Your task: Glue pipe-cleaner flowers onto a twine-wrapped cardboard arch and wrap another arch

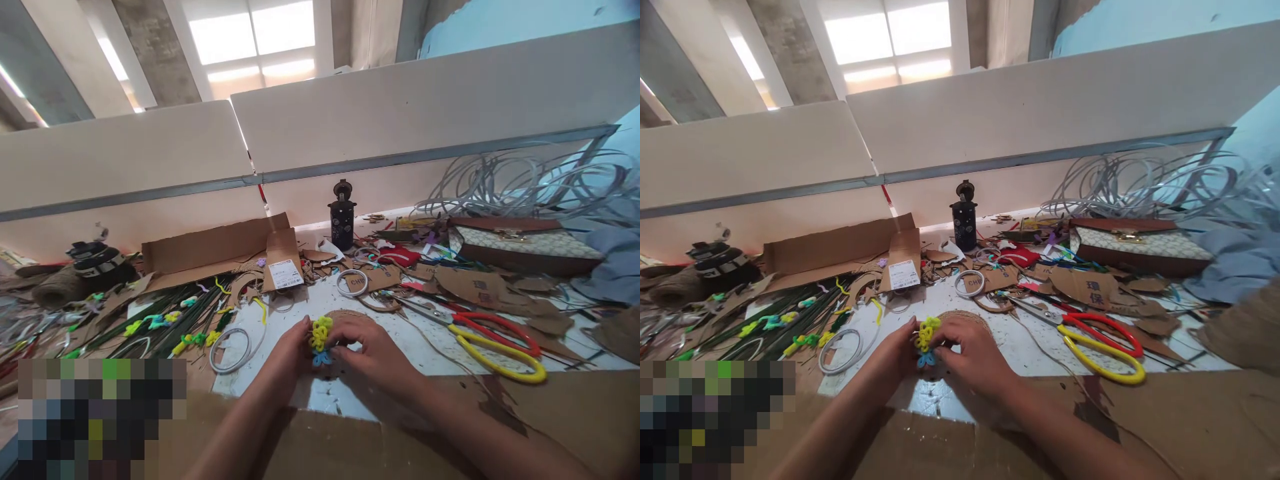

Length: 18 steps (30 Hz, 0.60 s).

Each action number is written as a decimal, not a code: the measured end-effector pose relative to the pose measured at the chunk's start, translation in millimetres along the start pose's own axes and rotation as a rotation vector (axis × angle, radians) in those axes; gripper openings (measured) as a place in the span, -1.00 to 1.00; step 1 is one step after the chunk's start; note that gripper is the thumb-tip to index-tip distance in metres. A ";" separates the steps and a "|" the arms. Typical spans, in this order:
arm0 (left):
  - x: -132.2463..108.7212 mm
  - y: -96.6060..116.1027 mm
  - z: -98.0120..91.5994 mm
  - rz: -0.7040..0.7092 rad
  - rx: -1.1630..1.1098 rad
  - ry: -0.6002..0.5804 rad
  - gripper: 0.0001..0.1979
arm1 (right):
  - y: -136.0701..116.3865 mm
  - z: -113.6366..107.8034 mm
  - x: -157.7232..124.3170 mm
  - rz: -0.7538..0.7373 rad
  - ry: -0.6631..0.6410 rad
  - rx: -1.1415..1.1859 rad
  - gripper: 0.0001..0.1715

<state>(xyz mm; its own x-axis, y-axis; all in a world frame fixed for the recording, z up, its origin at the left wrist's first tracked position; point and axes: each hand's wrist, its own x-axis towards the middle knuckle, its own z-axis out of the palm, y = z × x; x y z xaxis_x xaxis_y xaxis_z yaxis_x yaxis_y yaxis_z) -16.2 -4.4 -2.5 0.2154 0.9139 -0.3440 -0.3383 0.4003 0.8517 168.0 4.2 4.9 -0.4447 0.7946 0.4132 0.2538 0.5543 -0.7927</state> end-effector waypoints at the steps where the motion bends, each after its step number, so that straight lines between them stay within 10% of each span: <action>1: -1.3 -0.2 -0.6 -0.007 -0.002 -0.019 -0.56 | 0.5 0.2 0.0 -0.004 -0.008 -0.001 -0.79; 9: -6.9 0.7 -3.6 -0.026 -0.023 -0.071 -0.57 | 5.1 -9.5 3.6 0.154 0.106 0.059 -0.89; 18: -0.6 3.2 -1.9 -0.096 -0.020 -0.057 -0.49 | 37.6 -22.1 9.8 0.180 0.050 -0.404 -0.60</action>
<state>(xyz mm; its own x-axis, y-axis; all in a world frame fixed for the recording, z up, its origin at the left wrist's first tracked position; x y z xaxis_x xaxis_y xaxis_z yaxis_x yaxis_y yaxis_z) -19.1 -3.5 -0.4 0.2992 0.8663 -0.4000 -0.3313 0.4875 0.8079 192.2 38.3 -11.0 -0.3235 0.8927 0.3138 0.6431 0.4507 -0.6191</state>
